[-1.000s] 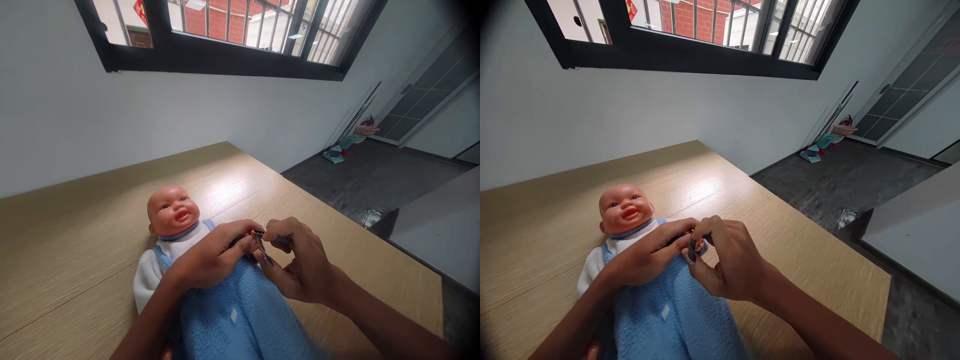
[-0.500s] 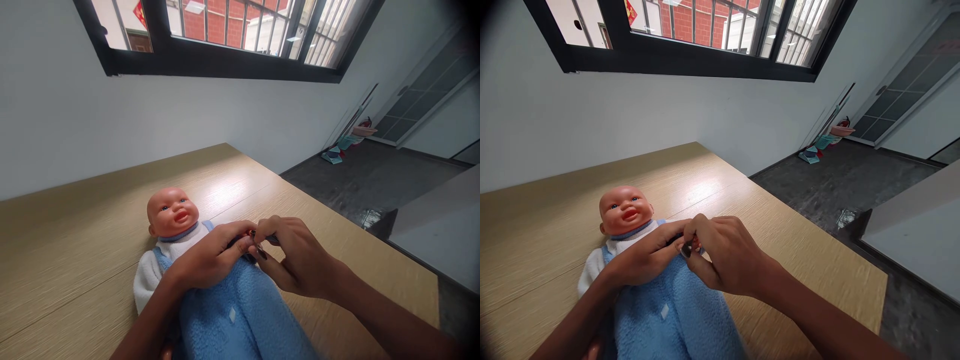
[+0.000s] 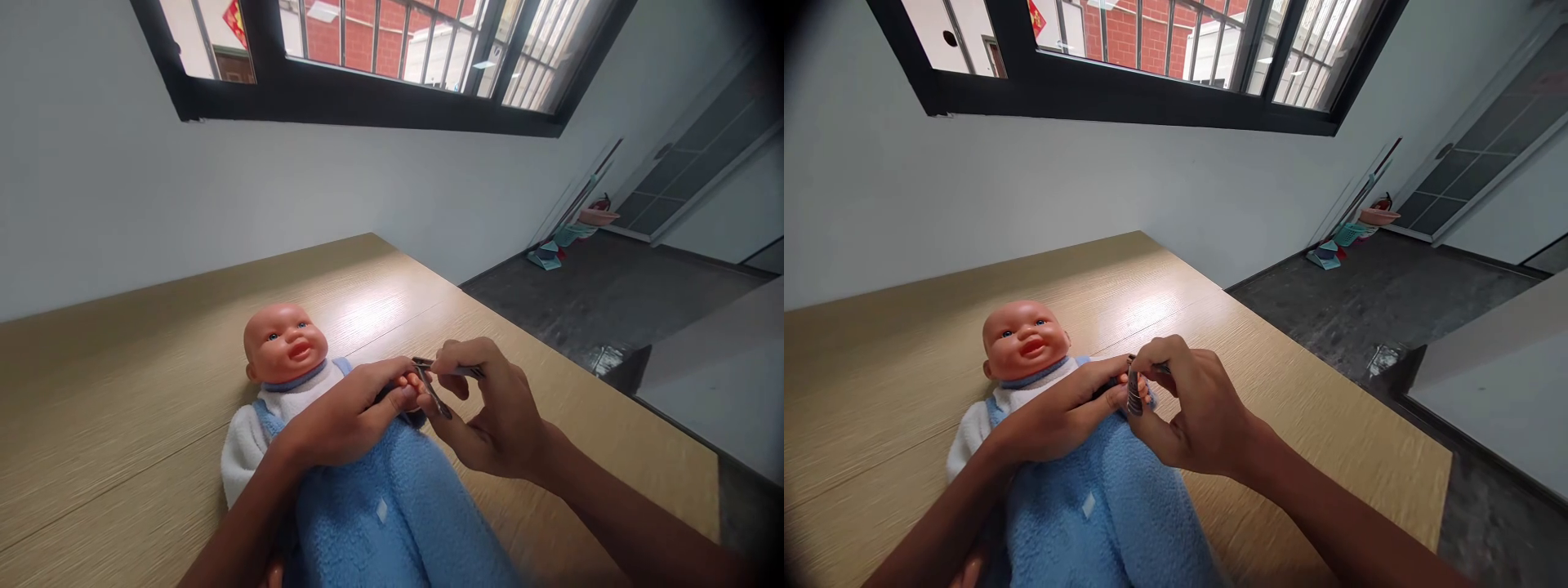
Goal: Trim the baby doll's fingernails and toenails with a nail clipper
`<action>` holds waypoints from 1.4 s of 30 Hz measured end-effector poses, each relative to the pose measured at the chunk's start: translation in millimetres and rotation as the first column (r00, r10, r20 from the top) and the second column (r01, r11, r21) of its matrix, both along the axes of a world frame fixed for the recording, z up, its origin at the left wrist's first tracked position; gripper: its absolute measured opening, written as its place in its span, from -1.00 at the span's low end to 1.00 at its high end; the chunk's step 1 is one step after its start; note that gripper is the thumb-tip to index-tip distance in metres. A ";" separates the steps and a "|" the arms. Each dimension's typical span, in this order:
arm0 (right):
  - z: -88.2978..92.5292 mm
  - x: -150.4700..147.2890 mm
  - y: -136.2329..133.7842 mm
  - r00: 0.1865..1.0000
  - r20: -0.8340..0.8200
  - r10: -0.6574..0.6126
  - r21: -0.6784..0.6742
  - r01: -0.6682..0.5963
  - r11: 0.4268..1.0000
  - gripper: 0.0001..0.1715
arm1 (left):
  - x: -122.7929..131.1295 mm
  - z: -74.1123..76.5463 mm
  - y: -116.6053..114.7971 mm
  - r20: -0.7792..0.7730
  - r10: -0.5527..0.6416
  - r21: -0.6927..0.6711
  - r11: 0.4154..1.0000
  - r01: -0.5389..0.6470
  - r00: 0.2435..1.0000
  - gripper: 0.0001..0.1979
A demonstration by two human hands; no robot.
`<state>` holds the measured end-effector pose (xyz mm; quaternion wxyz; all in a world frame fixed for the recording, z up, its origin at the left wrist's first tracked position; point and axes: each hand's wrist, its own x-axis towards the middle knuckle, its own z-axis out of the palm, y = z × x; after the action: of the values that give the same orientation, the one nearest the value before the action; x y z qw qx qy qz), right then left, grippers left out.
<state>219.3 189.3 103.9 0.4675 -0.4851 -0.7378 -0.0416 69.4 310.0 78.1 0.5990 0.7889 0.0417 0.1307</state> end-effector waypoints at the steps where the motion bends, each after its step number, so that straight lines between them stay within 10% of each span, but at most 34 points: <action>1: 0.6 0.1 0.0 1.000 0.025 0.009 -0.008 -0.009 1.000 -0.72 | 0.1 -0.4 0.1 0.013 -0.004 -0.003 1.000 0.004 1.000 -0.82; 10: -1.2 -1.0 -2.5 0.930 0.363 -0.053 -0.052 0.077 0.996 -0.82 | 0.7 0.3 -0.2 0.019 -0.020 -0.031 0.999 0.020 1.000 -0.81; 42: -1.9 0.9 -3.5 0.939 0.344 -0.006 -0.089 0.039 0.995 -0.85 | 0.0 3.3 -1.8 0.007 -0.012 -0.030 0.999 0.012 1.000 -0.80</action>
<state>220.2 185.8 101.9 0.3078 -0.5006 -0.8034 -0.0958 69.4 308.3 81.4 0.6117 0.7796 0.0370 0.1292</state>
